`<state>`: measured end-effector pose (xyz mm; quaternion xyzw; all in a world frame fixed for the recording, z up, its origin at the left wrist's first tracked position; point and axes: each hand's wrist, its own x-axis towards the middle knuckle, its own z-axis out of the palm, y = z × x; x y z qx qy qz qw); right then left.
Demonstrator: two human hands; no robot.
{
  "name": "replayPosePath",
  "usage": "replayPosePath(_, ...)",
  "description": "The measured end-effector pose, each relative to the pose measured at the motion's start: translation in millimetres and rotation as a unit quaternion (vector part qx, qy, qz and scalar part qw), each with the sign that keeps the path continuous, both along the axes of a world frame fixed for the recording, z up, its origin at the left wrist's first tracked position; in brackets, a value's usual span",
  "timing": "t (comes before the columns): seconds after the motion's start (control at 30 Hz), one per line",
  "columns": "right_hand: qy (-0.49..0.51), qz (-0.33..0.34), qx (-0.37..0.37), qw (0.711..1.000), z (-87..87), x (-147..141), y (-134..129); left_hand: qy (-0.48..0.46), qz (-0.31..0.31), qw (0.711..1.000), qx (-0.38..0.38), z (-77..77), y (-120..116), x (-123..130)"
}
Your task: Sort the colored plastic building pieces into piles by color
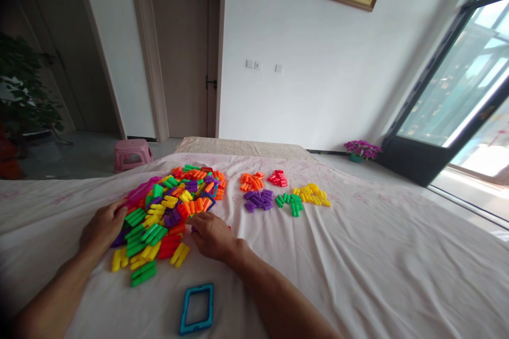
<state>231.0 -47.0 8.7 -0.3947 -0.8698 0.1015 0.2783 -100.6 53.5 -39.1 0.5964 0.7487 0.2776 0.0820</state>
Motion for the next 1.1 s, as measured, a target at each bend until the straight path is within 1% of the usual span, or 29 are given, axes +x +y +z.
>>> replayPosePath(0.07,0.041,-0.059,-0.004,0.997,1.6,12,8,0.001,0.001,1.0,-0.003,-1.4,1,-1)
replayPosePath(0.17,0.088,-0.151,0.004,0.985,10.1,39,21,0.001,0.004,1.0,-0.003,-2.9,3,-2)
replayPosePath(0.23,0.101,-0.216,0.006,0.971,16.8,59,31,0.001,0.004,1.0,0.0,-3.7,3,-2)
replayPosePath(0.33,0.101,-0.309,-0.01,0.946,23.1,90,41,0.007,0.006,1.0,0.007,-4.9,3,-2)
replayPosePath(0.5,0.075,-0.417,-0.059,0.904,19.4,135,49,0.011,0.008,1.0,0.015,-6.6,5,-3)
replayPosePath(0.6,0.065,-0.462,-0.036,0.884,16.1,149,51,0.012,0.007,1.0,0.019,-8.6,6,-3)
replayPosePath(0.67,0.079,-0.462,-0.019,0.883,16.3,148,52,0.014,0.004,1.0,0.027,-10.0,6,-3)
replayPosePath(0.7,0.092,-0.448,-0.017,0.889,16.9,144,52,0.016,0.004,0.999,0.033,-10.4,5,-3)
replayPosePath(0.77,0.12,-0.394,-0.017,0.911,17.4,127,51,0.022,0.003,0.999,0.042,-10.3,4,-2)
replayPosePath(0.83,0.128,-0.318,-0.02,0.939,15.6,104,48,0.026,0.005,0.999,0.041,-8.7,2,-1)
replayPosePath(0.9,0.105,-0.25,-0.023,0.962,10.4,80,43,0.027,0.006,0.999,0.035,-6.2,1,0)
replayPosePath(0.93,0.087,-0.227,-0.025,0.97,6.6,70,39,0.026,0.006,0.999,0.035,-4.8,0,1)
replayPosePath(1.0,0.042,-0.201,-0.032,0.978,-2.9,55,33,0.024,0.004,0.999,0.034,-2.5,-1,2)
replayPosePath(1.1,-0.001,-0.175,-0.035,0.984,-18.0,46,28,0.031,0.003,0.999,0.034,-0.3,-2,4)
